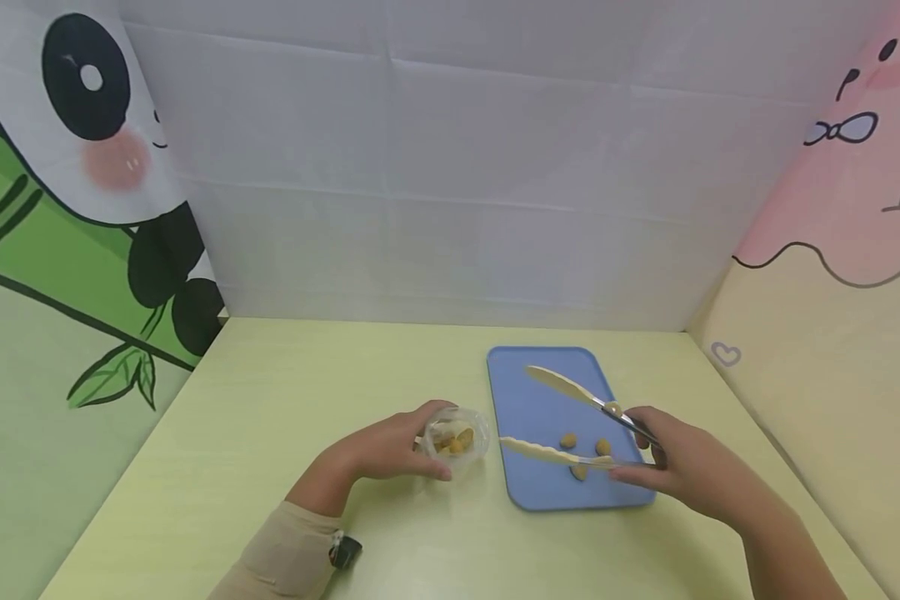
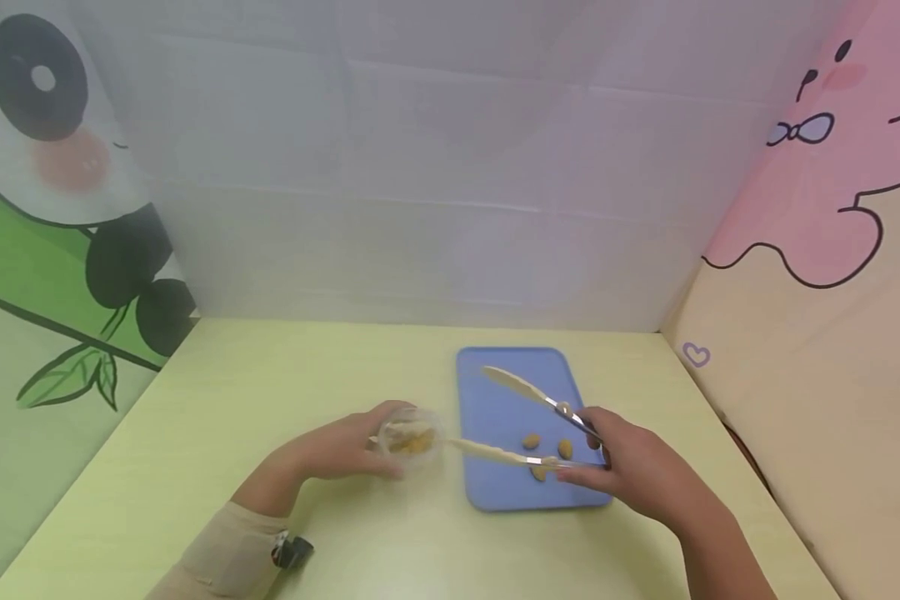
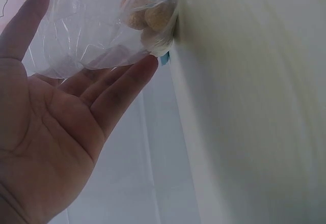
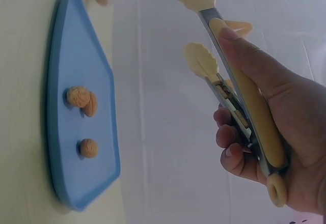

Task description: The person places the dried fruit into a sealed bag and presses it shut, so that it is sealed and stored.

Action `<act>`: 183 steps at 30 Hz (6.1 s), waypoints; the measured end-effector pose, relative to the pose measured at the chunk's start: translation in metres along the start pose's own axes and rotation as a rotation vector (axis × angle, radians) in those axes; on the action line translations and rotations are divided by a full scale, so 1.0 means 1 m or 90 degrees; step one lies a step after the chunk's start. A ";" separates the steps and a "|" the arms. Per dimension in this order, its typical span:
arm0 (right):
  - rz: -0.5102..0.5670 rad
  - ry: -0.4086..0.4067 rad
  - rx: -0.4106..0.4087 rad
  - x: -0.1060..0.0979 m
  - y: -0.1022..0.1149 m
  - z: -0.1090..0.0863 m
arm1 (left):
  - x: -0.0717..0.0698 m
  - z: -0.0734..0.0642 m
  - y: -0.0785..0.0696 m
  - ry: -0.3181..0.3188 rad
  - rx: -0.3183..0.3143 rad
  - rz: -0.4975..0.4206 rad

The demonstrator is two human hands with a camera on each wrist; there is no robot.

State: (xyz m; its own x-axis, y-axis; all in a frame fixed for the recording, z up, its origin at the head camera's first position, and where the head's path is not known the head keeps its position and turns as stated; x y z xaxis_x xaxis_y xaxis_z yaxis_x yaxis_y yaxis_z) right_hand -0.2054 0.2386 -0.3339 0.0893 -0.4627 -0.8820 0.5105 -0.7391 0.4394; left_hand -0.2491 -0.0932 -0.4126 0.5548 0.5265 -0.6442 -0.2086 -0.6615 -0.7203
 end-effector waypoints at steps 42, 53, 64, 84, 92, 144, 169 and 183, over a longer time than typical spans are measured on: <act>-0.095 0.030 0.083 -0.007 -0.080 -0.065 | -0.002 0.002 0.005 0.000 -0.012 -0.003; -0.097 0.044 0.091 0.000 -0.088 -0.065 | -0.001 0.002 0.004 0.006 -0.007 -0.010; -0.113 0.055 0.085 0.006 -0.090 -0.064 | -0.001 0.003 0.004 0.008 -0.004 -0.019; -0.150 0.022 0.087 0.006 -0.091 -0.065 | 0.001 0.007 0.008 0.016 0.009 -0.023; -0.149 -0.002 0.073 0.003 -0.089 -0.065 | -0.001 0.003 0.006 0.014 0.004 -0.019; -0.082 -0.013 -0.041 -0.021 0.031 0.002 | -0.003 -0.001 0.000 0.004 0.005 0.002; -0.060 0.021 -0.113 0.008 0.060 0.039 | -0.002 0.000 -0.001 0.000 0.012 0.002; -0.048 0.017 -0.071 0.005 0.041 0.028 | -0.004 -0.003 -0.004 -0.005 0.005 0.015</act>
State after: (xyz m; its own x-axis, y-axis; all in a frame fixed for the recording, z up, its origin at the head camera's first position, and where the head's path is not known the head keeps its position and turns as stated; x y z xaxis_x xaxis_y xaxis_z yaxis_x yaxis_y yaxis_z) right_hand -0.2083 0.1920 -0.3154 0.0691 -0.3936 -0.9167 0.6087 -0.7113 0.3513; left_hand -0.2479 -0.0945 -0.4063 0.5436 0.5150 -0.6628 -0.2277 -0.6695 -0.7070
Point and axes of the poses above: each hand's wrist, its own z-axis towards the middle knuckle, its own x-axis out of the palm, y = z × x, the point moved 8 cm from there along z, towards the middle knuckle, and after that the axes turned 7 degrees about -x, right-handed, at the moved point
